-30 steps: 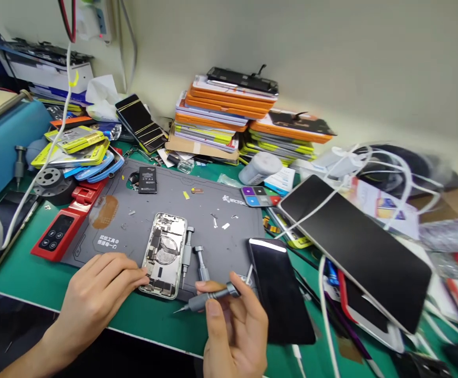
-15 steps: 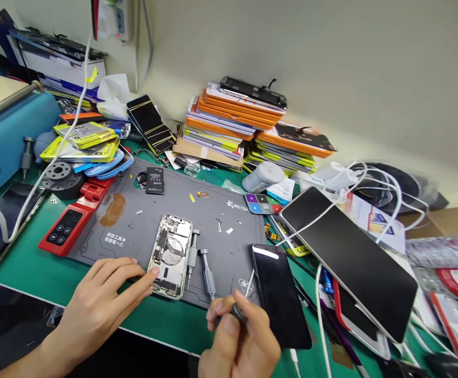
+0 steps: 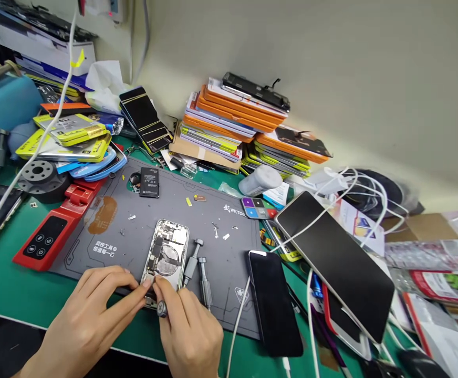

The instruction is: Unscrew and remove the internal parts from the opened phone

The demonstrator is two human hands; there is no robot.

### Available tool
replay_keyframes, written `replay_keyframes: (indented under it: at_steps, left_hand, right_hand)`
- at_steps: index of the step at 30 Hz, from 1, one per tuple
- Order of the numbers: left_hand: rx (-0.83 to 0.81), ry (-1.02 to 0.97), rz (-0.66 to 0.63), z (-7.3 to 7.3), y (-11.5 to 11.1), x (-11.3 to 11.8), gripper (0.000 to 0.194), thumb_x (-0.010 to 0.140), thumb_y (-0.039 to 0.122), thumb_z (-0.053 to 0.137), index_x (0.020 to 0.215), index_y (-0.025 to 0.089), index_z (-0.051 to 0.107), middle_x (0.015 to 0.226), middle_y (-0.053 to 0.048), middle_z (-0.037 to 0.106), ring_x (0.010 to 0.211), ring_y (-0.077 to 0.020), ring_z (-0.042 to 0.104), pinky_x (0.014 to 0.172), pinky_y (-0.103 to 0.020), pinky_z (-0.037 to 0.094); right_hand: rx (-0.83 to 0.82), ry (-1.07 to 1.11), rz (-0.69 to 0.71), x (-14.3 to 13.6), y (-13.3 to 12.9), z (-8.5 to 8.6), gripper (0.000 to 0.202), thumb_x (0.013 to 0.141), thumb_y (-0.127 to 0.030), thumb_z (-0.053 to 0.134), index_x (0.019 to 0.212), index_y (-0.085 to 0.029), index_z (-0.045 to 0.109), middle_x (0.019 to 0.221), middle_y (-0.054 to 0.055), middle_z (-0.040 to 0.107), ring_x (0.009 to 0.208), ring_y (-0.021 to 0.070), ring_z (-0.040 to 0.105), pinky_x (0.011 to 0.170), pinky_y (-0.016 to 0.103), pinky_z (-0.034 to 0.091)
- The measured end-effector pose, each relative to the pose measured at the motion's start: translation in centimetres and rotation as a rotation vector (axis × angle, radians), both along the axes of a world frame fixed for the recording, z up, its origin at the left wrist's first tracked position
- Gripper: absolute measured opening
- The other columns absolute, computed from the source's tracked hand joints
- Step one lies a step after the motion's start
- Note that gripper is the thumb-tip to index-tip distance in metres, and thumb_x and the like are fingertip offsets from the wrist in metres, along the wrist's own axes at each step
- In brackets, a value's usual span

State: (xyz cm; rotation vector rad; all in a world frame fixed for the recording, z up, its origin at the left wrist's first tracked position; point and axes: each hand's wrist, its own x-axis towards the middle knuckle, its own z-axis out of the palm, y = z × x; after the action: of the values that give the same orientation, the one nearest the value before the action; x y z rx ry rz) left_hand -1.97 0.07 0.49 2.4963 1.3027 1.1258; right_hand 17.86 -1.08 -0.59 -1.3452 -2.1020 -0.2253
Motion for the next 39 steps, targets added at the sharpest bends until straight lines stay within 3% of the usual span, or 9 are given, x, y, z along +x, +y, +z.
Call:
replay_keyframes:
  at_steps: [4, 7, 18, 26, 39]
  left_hand:
    - [-0.015, 0.009, -0.019, -0.23, 0.01, -0.03, 0.022, 0.113, 0.011, 0.058, 0.122, 0.015, 0.078, 0.104, -0.008, 0.075, 0.105, -0.0234, 0.066, 0.093, -0.039, 0.049]
    - [-0.024, 0.011, -0.033, -0.35, -0.01, -0.1, 0.022, 0.111, 0.009, 0.06, 0.123, 0.014, 0.078, 0.106, -0.009, 0.075, 0.107, -0.0242, 0.066, 0.097, -0.04, 0.049]
    - [-0.032, 0.044, 0.007, -0.61, -0.31, 0.02, 0.024, 0.109, 0.007, 0.063, 0.129, 0.011, 0.074, 0.116, -0.013, 0.072, 0.114, -0.0268, 0.065, 0.098, -0.042, 0.051]
    - [-0.009, 0.05, 0.037, -0.48, -0.33, 0.18, 0.023, 0.11, 0.009, 0.062, 0.13, 0.012, 0.074, 0.121, -0.013, 0.07, 0.117, -0.0267, 0.064, 0.099, -0.041, 0.052]
    - [0.009, 0.052, 0.03, -0.39, -0.06, 0.11, 0.021, 0.111, 0.011, 0.061, 0.126, 0.011, 0.075, 0.12, -0.013, 0.071, 0.114, -0.0273, 0.065, 0.097, -0.041, 0.051]
  right_hand:
    - [-0.012, -0.014, 0.008, 0.09, -0.17, 0.25, 0.014, 0.106, -0.015, 0.07, 0.117, -0.011, 0.077, 0.071, -0.001, 0.068, 0.055, 0.0109, 0.057, 0.056, 0.028, 0.042]
    - [-0.045, -0.013, 0.039, 0.33, -0.25, 0.26, 0.02, 0.106, -0.009, 0.066, 0.123, -0.009, 0.076, 0.068, -0.002, 0.065, 0.054, 0.0108, 0.053, 0.056, 0.028, 0.041]
    - [-0.067, 0.016, 0.028, 0.42, -0.3, 0.23, 0.02, 0.105, -0.01, 0.069, 0.123, -0.009, 0.075, 0.073, 0.0, 0.07, 0.056, 0.0095, 0.056, 0.057, 0.027, 0.044]
    - [-0.069, -0.035, -0.006, 0.06, -0.09, 0.35, 0.036, 0.102, 0.005, 0.05, 0.122, -0.012, 0.074, 0.072, -0.001, 0.066, 0.056, 0.01, 0.056, 0.059, 0.025, 0.042]
    - [-0.075, -0.075, -0.033, -0.32, 0.14, 0.48, 0.034, 0.106, 0.001, 0.045, 0.12, -0.014, 0.072, 0.075, 0.0, 0.069, 0.06, 0.0119, 0.058, 0.059, 0.026, 0.04]
